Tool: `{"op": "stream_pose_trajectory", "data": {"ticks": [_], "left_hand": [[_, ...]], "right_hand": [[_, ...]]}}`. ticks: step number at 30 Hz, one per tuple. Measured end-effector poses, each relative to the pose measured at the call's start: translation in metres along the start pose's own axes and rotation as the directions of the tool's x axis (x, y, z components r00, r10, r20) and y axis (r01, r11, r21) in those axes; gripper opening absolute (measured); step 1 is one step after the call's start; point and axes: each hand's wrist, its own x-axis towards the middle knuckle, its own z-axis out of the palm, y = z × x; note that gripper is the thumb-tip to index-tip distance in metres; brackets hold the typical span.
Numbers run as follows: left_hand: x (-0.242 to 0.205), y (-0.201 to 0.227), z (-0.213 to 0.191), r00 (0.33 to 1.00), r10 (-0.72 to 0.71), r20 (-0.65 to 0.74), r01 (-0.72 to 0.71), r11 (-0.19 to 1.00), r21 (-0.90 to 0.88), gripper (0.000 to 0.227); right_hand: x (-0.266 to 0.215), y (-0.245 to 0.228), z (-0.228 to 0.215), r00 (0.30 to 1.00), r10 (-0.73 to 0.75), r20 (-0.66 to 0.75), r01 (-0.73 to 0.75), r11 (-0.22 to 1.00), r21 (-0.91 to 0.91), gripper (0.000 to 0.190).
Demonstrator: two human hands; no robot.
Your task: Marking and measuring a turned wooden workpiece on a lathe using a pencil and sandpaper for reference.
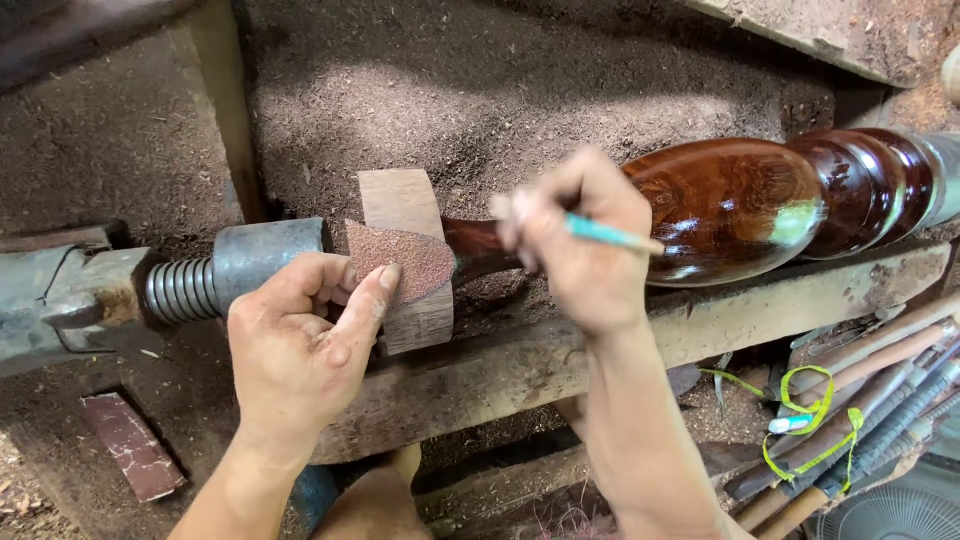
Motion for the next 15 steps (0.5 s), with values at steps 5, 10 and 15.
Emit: {"op": "stream_pose_trajectory", "data": {"ticks": [5, 10, 15], "left_hand": [[-0.002, 0.000, 0.001, 1.000, 0.021, 0.009, -0.021, 1.000, 0.003, 0.016], [0.001, 0.003, 0.001, 1.000, -0.012, -0.008, 0.013, 0.993, 0.120, 0.017], [-0.006, -0.003, 0.001, 1.000, -0.003, 0.013, 0.002, 0.999, 0.032, 0.014]], "right_hand": [[0.061, 0.012, 0.038, 0.962, -0.125, 0.244, 0.171, 0.969, -0.180, 0.020], [0.084, 0.012, 0.083, 0.785, 0.327, 0.526, 0.044, 0.818, -0.573, 0.039], [0.072, 0.021, 0.082, 0.823, 0.271, 0.499, 0.063, 0.829, -0.555, 0.035]]}}
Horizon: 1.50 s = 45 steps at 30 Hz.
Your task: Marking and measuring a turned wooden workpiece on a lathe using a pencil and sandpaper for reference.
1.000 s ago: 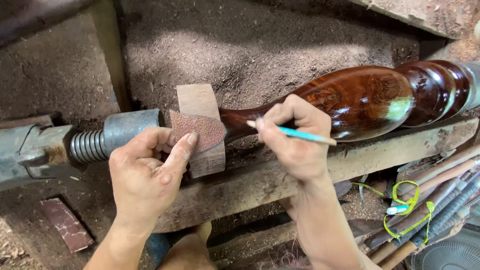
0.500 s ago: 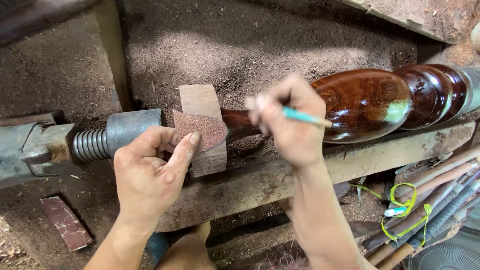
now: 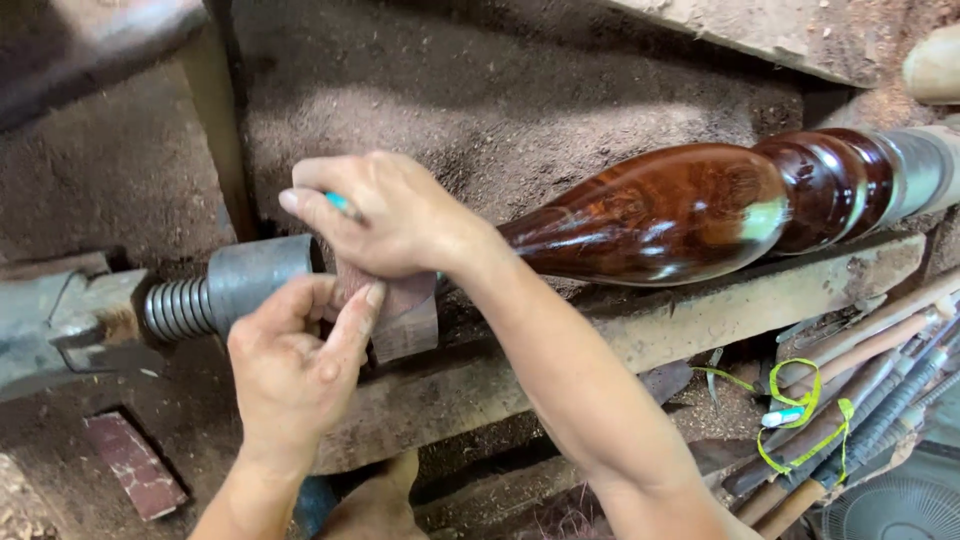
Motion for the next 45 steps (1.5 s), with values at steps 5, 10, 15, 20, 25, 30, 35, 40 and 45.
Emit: {"op": "stream_pose_trajectory", "data": {"ticks": [5, 10, 15, 20, 25, 30, 35, 40, 45], "left_hand": [[-0.019, -0.012, 0.001, 0.997, 0.072, 0.004, -0.072, 0.996, 0.061, 0.010], [-0.032, -0.023, 0.005, 0.977, 0.213, -0.029, -0.210, 0.974, 0.080, 0.016], [-0.029, -0.023, 0.004, 0.984, 0.174, -0.048, -0.173, 0.985, 0.022, 0.021], [-0.029, -0.022, 0.009, 0.984, 0.177, -0.027, -0.176, 0.984, 0.010, 0.026], [-0.028, -0.023, 0.011, 0.969, 0.241, -0.057, -0.244, 0.968, -0.062, 0.056], [-0.025, -0.025, 0.012, 0.918, 0.393, -0.048, -0.394, 0.919, -0.026, 0.039], [-0.023, -0.019, 0.011, 0.901, 0.433, -0.026, -0.433, 0.901, -0.019, 0.025], [-0.024, -0.018, 0.010, 0.904, 0.427, -0.019, -0.427, 0.903, -0.047, 0.025], [-0.026, -0.021, 0.012, 0.918, 0.397, -0.027, -0.398, 0.916, -0.051, 0.026]], "right_hand": [[-0.031, -0.008, 0.009, 0.938, -0.227, -0.261, 0.213, 0.974, -0.082, 0.028], [-0.053, -0.029, -0.017, 0.860, -0.214, -0.464, 0.437, 0.778, 0.452, 0.017], [-0.115, 0.009, -0.015, 0.851, 0.009, -0.525, 0.345, 0.746, 0.570, 0.015], [-0.138, 0.011, -0.005, 0.858, -0.071, -0.508, 0.336, 0.826, 0.453, 0.008], [-0.121, -0.002, -0.001, 0.903, -0.050, -0.427, 0.232, 0.893, 0.386, 0.012], [-0.112, -0.005, -0.003, 0.907, -0.092, -0.410, 0.246, 0.907, 0.341, 0.016], [-0.118, -0.003, -0.009, 0.910, -0.140, -0.389, 0.258, 0.928, 0.270, 0.019], [-0.130, 0.003, -0.009, 0.904, -0.099, -0.416, 0.217, 0.944, 0.247, 0.018], [-0.119, 0.001, -0.005, 0.904, -0.128, -0.408, 0.250, 0.933, 0.260, 0.020]]}}
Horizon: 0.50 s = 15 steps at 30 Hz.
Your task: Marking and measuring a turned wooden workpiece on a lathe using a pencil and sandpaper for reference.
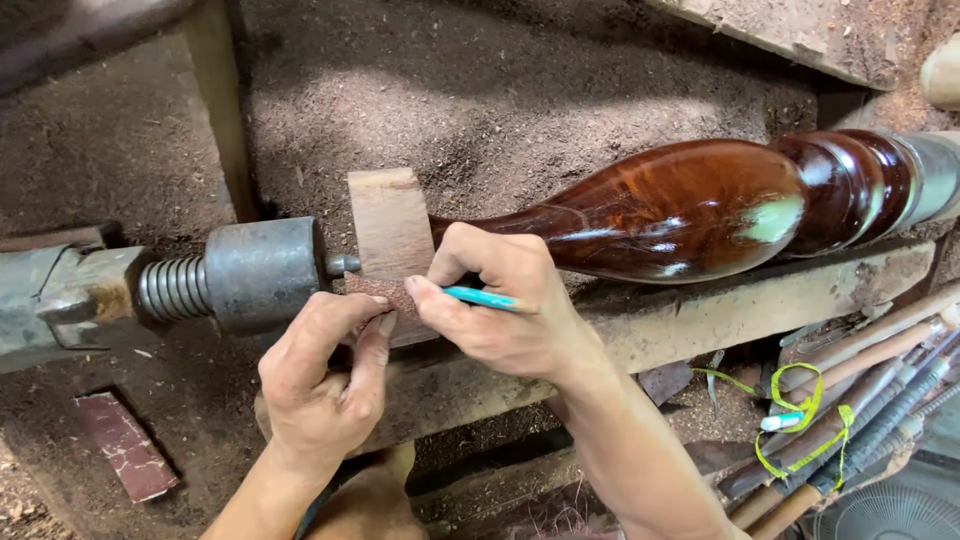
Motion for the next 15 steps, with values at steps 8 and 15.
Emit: {"op": "stream_pose_trajectory", "data": {"ticks": [8, 15], "left_hand": [[0.000, 0.001, 0.000, 1.000, -0.026, -0.002, 0.026, 1.000, 0.004, 0.027], [0.014, 0.005, -0.023, 0.992, 0.000, 0.125, -0.003, 1.000, 0.025, 0.037]], "right_hand": [[-0.040, 0.010, -0.022, 0.989, 0.129, 0.067, -0.124, 0.989, -0.074, 0.019], [-0.022, 0.006, -0.021, 0.961, 0.097, -0.258, 0.019, 0.910, 0.415, 0.024]]}}
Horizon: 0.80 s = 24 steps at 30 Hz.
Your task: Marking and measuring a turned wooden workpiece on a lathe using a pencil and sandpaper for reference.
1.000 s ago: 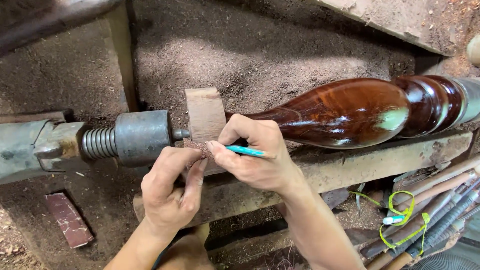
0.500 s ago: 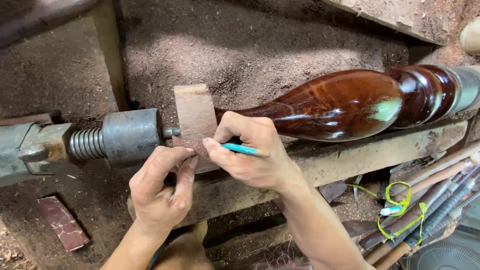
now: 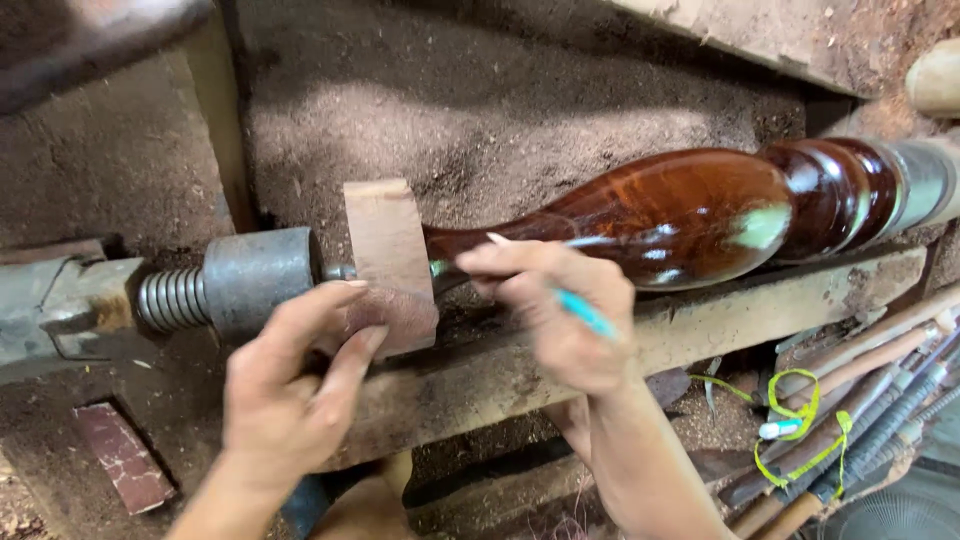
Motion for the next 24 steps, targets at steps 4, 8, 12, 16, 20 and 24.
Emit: {"op": "stream_pose_trajectory", "data": {"ticks": [4, 8, 12, 16, 20, 24], "left_hand": [[0.053, 0.036, -0.036, 0.927, 0.078, 0.367, -0.124, 0.987, 0.103, 0.047], [0.096, 0.054, -0.033, 0.907, 0.102, 0.408, -0.171, 0.976, 0.135, 0.047], [0.071, 0.021, -0.014, 0.998, 0.009, 0.061, -0.022, 0.976, 0.215, 0.046], [0.022, 0.007, 0.020, 0.998, 0.049, -0.047, -0.009, 0.780, 0.625, 0.066], [0.015, 0.006, 0.040, 0.988, -0.140, -0.062, 0.149, 0.794, 0.589, 0.071], [0.006, -0.008, 0.051, 0.982, 0.062, -0.177, 0.038, 0.858, 0.513, 0.060]], "right_hand": [[0.020, -0.020, 0.015, 0.959, -0.093, 0.268, 0.146, 0.972, -0.184, 0.017], [0.041, -0.041, 0.021, 0.903, -0.130, 0.409, 0.259, 0.924, -0.280, 0.023], [0.043, -0.040, 0.006, 0.989, -0.069, 0.133, 0.102, 0.961, -0.256, 0.026], [0.019, -0.017, -0.008, 0.979, -0.001, -0.204, 0.010, 0.999, 0.044, 0.044], [0.000, -0.001, 0.002, 0.956, 0.068, -0.286, -0.006, 0.977, 0.214, 0.045], [-0.019, 0.014, 0.021, 0.897, 0.145, -0.418, -0.022, 0.958, 0.285, 0.042]]}}
